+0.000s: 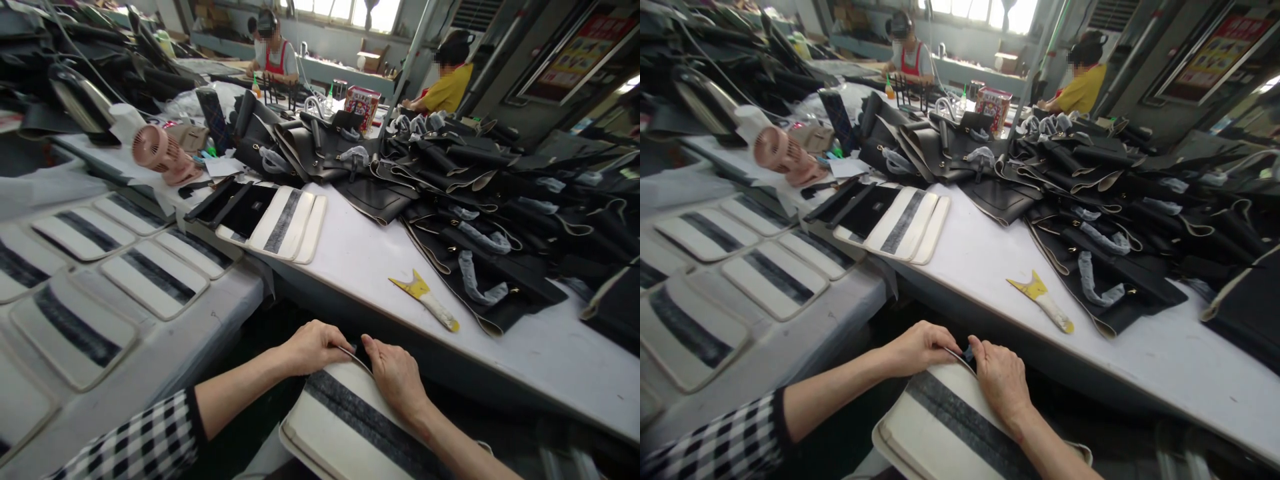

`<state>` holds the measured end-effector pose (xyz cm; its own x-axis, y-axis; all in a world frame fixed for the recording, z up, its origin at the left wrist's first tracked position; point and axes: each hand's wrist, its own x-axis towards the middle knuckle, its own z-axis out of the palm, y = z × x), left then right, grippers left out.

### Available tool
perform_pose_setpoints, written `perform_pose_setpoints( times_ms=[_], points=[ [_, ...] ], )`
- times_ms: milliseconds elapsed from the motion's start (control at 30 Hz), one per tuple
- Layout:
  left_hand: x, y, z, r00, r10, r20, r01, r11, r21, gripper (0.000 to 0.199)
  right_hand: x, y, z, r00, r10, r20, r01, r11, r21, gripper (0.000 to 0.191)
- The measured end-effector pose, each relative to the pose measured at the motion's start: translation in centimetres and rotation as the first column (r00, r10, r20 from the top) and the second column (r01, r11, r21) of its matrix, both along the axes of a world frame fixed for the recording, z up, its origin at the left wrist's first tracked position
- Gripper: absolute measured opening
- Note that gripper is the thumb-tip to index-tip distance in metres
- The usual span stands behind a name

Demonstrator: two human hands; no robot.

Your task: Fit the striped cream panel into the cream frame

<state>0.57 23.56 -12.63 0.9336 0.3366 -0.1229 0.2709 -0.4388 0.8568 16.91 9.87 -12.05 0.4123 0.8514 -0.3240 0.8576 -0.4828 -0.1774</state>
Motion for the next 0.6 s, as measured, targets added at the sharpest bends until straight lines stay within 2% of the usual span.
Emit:
perform_pose_setpoints(
  times_ms=[467, 533, 600],
  points=[
    [-0.8, 0.0, 1.4, 0.996, -0.09, 0.013, 0.085, 0.971, 0.226, 0.017, -1.6, 2.2, 0.0, 0.992, 0.083, -0.097, -0.083, 0.997, 0.004, 0.064],
    [-0.8, 0.2, 1.4, 0.998, -0.056, -0.01, 0.057, 0.982, 0.181, 0.017, -1.8, 2.4, 0.0, 0.989, 0.101, -0.107, -0.101, 0.995, 0.006, 0.062],
    [-0.9, 0.6, 1.1, 0.999, -0.025, -0.033, 0.026, 0.999, 0.038, 0.02, -1.9, 2.6, -0.1, 0.987, 0.115, -0.113, -0.115, 0.993, 0.008, 0.06]
  ],
)
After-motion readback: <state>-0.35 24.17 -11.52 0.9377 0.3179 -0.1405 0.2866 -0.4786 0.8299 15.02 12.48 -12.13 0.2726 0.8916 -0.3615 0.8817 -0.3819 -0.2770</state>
